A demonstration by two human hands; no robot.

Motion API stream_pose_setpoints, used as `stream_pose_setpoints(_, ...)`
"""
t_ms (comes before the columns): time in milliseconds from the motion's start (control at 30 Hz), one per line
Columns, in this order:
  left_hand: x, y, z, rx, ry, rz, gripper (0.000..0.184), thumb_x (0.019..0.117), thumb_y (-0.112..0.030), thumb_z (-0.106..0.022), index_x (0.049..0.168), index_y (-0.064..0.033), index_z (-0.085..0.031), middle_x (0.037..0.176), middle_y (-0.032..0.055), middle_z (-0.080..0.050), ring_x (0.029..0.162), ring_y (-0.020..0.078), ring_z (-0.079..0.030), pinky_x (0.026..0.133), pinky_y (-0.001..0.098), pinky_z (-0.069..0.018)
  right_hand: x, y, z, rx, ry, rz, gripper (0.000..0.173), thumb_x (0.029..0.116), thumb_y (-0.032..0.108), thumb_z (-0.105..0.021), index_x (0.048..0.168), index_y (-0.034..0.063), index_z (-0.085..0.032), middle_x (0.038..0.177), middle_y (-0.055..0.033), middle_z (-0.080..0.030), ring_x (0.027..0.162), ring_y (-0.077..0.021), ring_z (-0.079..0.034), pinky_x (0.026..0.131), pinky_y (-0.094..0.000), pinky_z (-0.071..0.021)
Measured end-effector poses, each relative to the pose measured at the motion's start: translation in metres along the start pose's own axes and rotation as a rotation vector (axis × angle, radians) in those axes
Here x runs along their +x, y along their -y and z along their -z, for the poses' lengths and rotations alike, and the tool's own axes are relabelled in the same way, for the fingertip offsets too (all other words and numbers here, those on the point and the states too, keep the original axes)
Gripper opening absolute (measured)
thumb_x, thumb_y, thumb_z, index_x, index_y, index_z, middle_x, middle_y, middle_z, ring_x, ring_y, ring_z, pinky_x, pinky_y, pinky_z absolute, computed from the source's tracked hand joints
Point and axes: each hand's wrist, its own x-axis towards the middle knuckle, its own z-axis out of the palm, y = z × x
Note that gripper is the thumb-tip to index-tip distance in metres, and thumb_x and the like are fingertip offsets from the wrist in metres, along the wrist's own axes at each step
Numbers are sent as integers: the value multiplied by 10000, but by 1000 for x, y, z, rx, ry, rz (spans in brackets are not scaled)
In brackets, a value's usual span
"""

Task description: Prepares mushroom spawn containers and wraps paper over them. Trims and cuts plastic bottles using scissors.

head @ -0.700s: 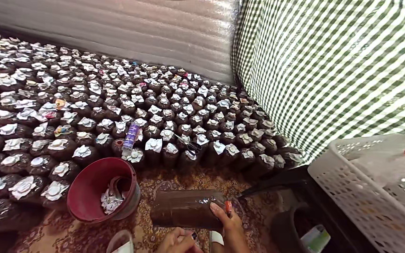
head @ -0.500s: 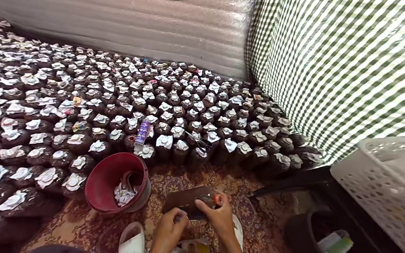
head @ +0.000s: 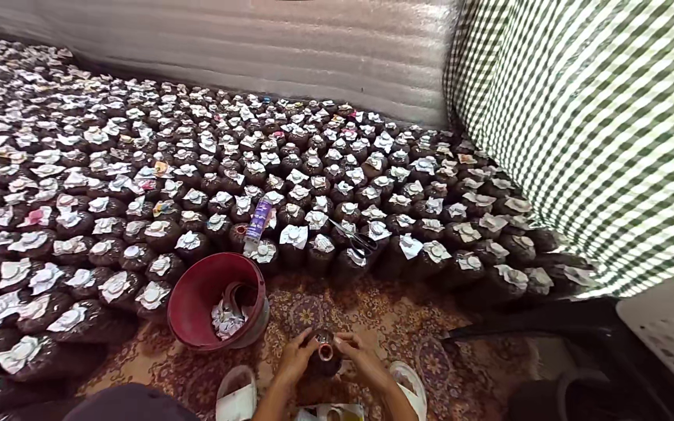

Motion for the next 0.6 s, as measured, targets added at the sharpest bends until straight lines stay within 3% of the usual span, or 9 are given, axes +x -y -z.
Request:
stream_pose_setpoints(67, 3, 1, -1, -35, 82, 25, 480, 1005, -255, -644, 1449, -95, -561, 1470, 131, -560, 1344, 252, -543, 1110, 467, -449, 10, 0, 11, -69, 16, -60, 478, 980, 300, -706, 1367, 60, -558, 1265, -206, -627, 1113, -338, -646, 894, -550, -559)
stream_pose_setpoints(133, 0, 1, -2, -30, 158, 46, 526, 982, -241, -671, 1472, -107, -535, 1488, 127, -543, 1351, 249, -536, 1114, 463, -448, 13, -3, 15, -164, 106, -83, 621, 959, 307, -724, 1497, 110, -485, 1366, -234, -586, 1182, -343, -620, 990, -522, -518)
stream_pose_setpoints(233, -7, 8, 2, -46, 279, 83, 658, 972, -237, -669, 1571, -154, -408, 1585, 113, -440, 1397, 252, -498, 1122, 476, -451, 8, -13, 15, -189, 275, -82, 729, 976, 316, -671, 1611, 182, -338, 1580, -229, -396, 1390, -377, -476, 1095, -566, -449)
stream_pose_setpoints(300, -13, 16, 3, -52, 348, 92, 703, 979, -233, -643, 1609, -198, -333, 1625, 109, -377, 1404, 261, -491, 1111, 497, -462, -3, -19, 8, -148, 347, -90, 704, 1020, 319, -593, 1638, 235, -268, 1655, -193, -277, 1440, -396, -424, 1057, -631, -478)
stream_pose_setpoints(367, -19, 24, 8, -19, 362, 47, 685, 988, -271, -626, 1608, -208, -340, 1625, 91, -382, 1408, 234, -488, 1123, 476, -458, -7, -29, -1, -150, 362, -85, 690, 1031, 360, -546, 1645, 272, -244, 1680, -210, -179, 1479, -441, -342, 1037, -689, -469)
stream_pose_setpoints(400, -23, 29, 9, 9, 347, -2, 667, 990, -286, -617, 1596, -175, -361, 1612, 88, -406, 1415, 208, -481, 1150, 445, -436, -9, -34, -5, -196, 342, -62, 665, 1033, 369, -530, 1637, 270, -271, 1685, -221, -164, 1502, -448, -300, 1069, -673, -450)
stream_pose_setpoints(467, -32, 36, 4, 54, 251, -98, 612, 992, -264, -624, 1543, -77, -437, 1550, 141, -481, 1410, 225, -489, 1180, 436, -405, -15, -39, -12, -263, 257, 24, 568, 1035, 288, -530, 1582, 203, -401, 1666, -252, -215, 1528, -450, -235, 1181, -622, -335)
stream_pose_setpoints(533, -33, 37, -6, 88, 116, -158, 518, 981, -162, -629, 1464, -4, -526, 1478, 208, -540, 1375, 286, -524, 1164, 464, -415, -16, -44, -19, -281, 137, 115, 467, 1037, 193, -533, 1497, 111, -516, 1587, -292, -348, 1481, -460, -323, 1188, -591, -339)
stream_pose_setpoints(600, -22, 34, -13, 108, 25, -191, 452, 974, -126, -628, 1402, 14, -581, 1416, 221, -582, 1336, 301, -551, 1143, 463, -434, -2, -44, -22, -291, 45, 182, 414, 1033, 155, -520, 1435, 75, -578, 1497, -292, -454, 1403, -440, -428, 1161, -563, -381)
